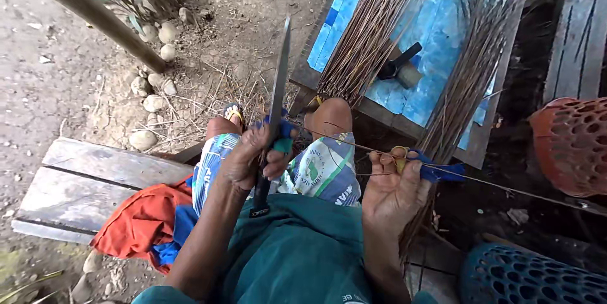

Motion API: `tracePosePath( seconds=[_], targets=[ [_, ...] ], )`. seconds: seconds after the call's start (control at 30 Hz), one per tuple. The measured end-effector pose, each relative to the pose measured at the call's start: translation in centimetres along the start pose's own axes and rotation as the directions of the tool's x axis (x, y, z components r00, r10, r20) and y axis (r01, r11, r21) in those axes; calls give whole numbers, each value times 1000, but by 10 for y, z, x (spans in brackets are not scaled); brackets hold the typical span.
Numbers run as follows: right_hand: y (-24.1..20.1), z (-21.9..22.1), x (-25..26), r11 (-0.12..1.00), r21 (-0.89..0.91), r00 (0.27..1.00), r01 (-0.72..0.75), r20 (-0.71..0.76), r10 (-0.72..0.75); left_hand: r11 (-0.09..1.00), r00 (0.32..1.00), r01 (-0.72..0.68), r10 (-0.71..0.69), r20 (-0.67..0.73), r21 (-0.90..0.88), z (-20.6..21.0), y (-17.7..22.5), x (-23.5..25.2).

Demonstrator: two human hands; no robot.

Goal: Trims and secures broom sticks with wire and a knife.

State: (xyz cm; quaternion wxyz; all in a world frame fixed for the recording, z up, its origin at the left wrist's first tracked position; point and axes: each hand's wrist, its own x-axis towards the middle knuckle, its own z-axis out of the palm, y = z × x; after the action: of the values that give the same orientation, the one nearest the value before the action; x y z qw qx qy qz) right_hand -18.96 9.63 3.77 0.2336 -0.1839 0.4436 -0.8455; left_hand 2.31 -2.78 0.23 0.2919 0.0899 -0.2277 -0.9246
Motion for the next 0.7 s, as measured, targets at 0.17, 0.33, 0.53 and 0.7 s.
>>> tracePosePath(
  seconds=[0.17, 0.33, 0.53, 0.7],
  targets=[
    [10, -1, -4, 1000, 9, 999, -29, -15, 29, 983, 980, 174, -168, -103, 51, 1, -17, -6],
    [14, -2, -14, 995, 23, 995, -102, 16, 102, 988, 971, -51, 14, -238, -148, -4, -18, 3],
    [27, -5, -39, 863, -268, 853, -429, 195, 485, 997, 967, -82, 78, -241, -7, -22, 2, 4],
    [44, -1, -73, 354, -935, 299, -24, 331, 895, 992, 910, -115, 126, -395, 53, -38, 18, 2]
  ],
)
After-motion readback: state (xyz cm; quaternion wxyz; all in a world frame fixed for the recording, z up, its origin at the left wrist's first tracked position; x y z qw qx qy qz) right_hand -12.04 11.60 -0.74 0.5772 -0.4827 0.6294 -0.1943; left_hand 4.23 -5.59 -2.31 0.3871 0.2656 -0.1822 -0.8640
